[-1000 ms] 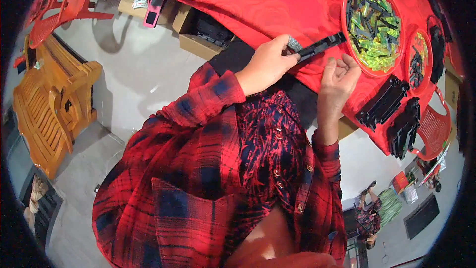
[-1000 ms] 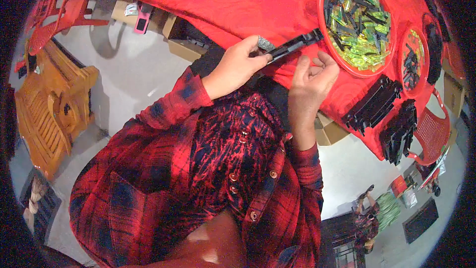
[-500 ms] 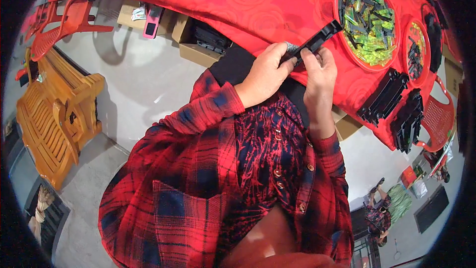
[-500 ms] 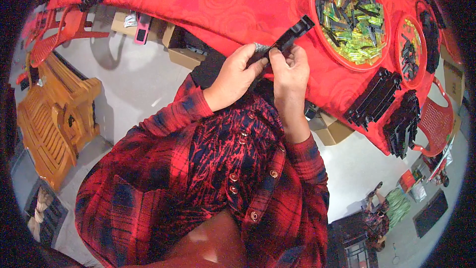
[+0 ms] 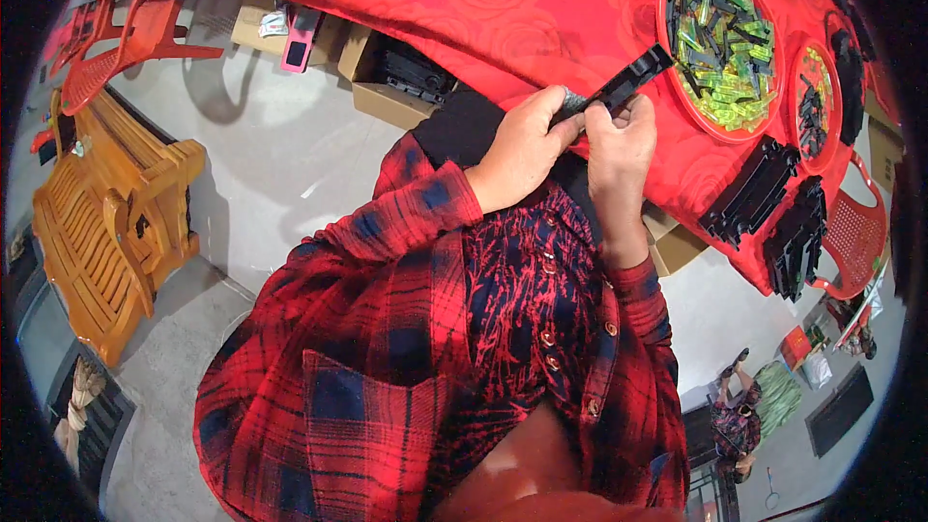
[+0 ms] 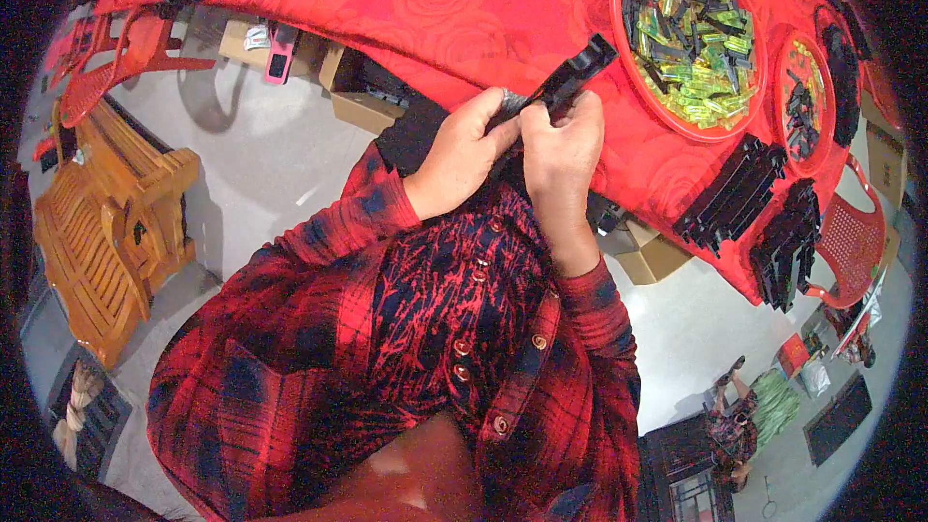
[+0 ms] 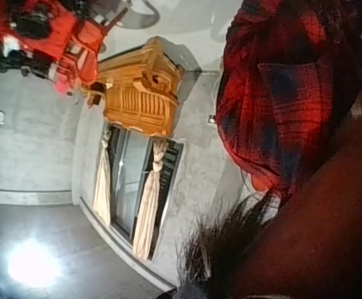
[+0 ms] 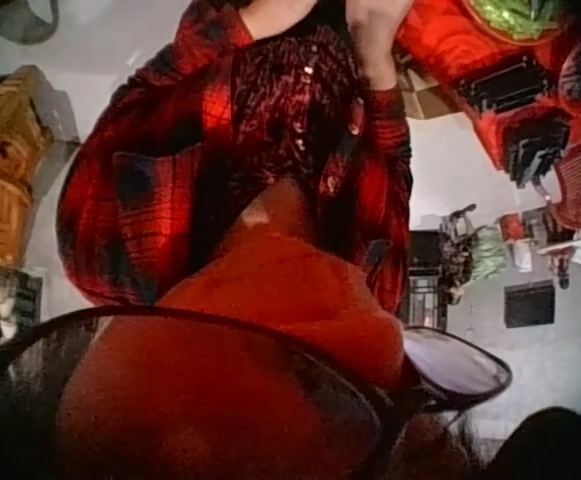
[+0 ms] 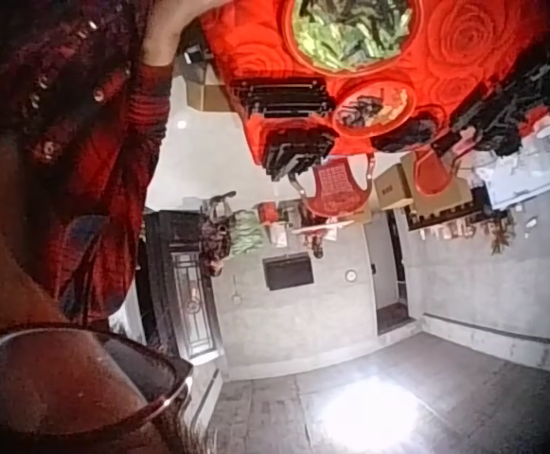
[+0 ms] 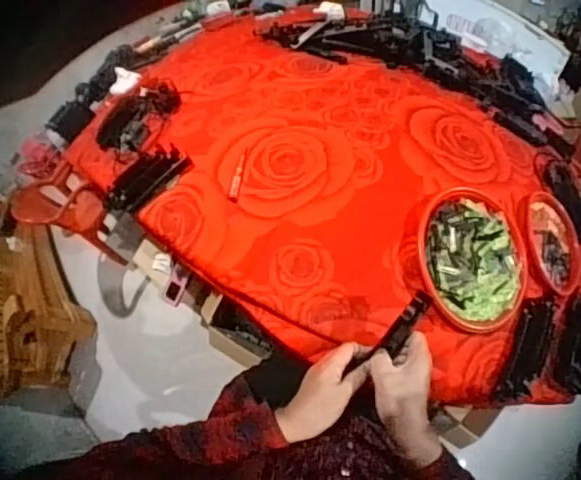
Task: The person picks up a black plastic component from a table, takes small parts from a tray, and installs them into the component by hand.
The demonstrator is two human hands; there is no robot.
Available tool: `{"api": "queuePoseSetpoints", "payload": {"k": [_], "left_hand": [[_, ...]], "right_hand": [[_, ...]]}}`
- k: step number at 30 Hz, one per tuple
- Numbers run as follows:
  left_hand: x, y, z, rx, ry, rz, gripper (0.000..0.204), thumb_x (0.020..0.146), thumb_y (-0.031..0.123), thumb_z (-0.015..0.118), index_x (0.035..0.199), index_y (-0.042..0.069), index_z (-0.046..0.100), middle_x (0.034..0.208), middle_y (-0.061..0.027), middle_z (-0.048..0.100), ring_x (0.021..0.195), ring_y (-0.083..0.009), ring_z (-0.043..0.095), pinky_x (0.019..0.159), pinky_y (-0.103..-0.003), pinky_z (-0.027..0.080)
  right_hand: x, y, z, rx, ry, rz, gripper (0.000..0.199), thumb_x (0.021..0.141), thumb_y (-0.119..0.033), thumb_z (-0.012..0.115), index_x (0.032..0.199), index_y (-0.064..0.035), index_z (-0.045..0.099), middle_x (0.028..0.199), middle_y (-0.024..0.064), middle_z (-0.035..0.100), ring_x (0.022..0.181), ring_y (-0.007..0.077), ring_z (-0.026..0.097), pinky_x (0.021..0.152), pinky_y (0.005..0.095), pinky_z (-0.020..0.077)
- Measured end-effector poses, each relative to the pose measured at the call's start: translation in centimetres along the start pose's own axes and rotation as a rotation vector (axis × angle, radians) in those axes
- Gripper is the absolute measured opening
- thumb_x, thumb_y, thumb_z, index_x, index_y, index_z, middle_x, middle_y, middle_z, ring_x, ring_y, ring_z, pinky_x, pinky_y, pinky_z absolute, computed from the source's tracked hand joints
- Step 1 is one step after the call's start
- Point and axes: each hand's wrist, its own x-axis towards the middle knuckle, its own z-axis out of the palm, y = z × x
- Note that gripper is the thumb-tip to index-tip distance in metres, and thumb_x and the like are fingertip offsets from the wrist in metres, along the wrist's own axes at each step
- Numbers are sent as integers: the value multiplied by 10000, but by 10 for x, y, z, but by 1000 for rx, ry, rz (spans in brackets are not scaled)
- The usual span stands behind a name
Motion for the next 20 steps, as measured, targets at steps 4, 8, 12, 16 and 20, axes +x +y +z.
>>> {"api": "queuePoseSetpoints", "payload": {"k": [4,8,12,16,20], "left_hand": [[0,-2,2,-2,-3,-17,186,942,152,610,1033,-4,565,905,-132,635,856,-187,606,774,-345,479],[2,-3,7,108,-56,-8,192,949,159,599,1045,-2,558,920,-164,632,868,-234,622,781,-360,480],[-1,7,7,98,-26,26,186,958,153,576,1061,2,544,950,-202,616,907,-304,634,789,-379,480],[3,-1,10,152,-20,59,174,954,118,563,1078,-2,543,985,-202,626,944,-319,638,808,-377,481],[-1,-1,14,154,-11,177,261,962,137,568,1195,33,516,1112,-248,602,1075,-407,597,885,-432,476]], "right_hand": [[0,10,-3,-104,6,-53,116,807,-17,619,837,-19,508,743,7,541,635,71,486,536,264,405],[1,3,-10,3,-49,51,103,796,-15,615,821,-24,516,701,-2,524,609,74,471,519,281,397],[0,5,-8,-82,9,10,88,808,-34,602,838,-1,527,720,11,535,635,94,492,539,297,419],[0,9,-17,-153,-97,101,119,873,-26,600,951,17,521,854,36,602,757,85,571,661,245,475],[-5,15,-19,-109,-30,-37,269,843,-90,640,1066,23,539,827,96,594,721,151,589,635,328,498]]}}
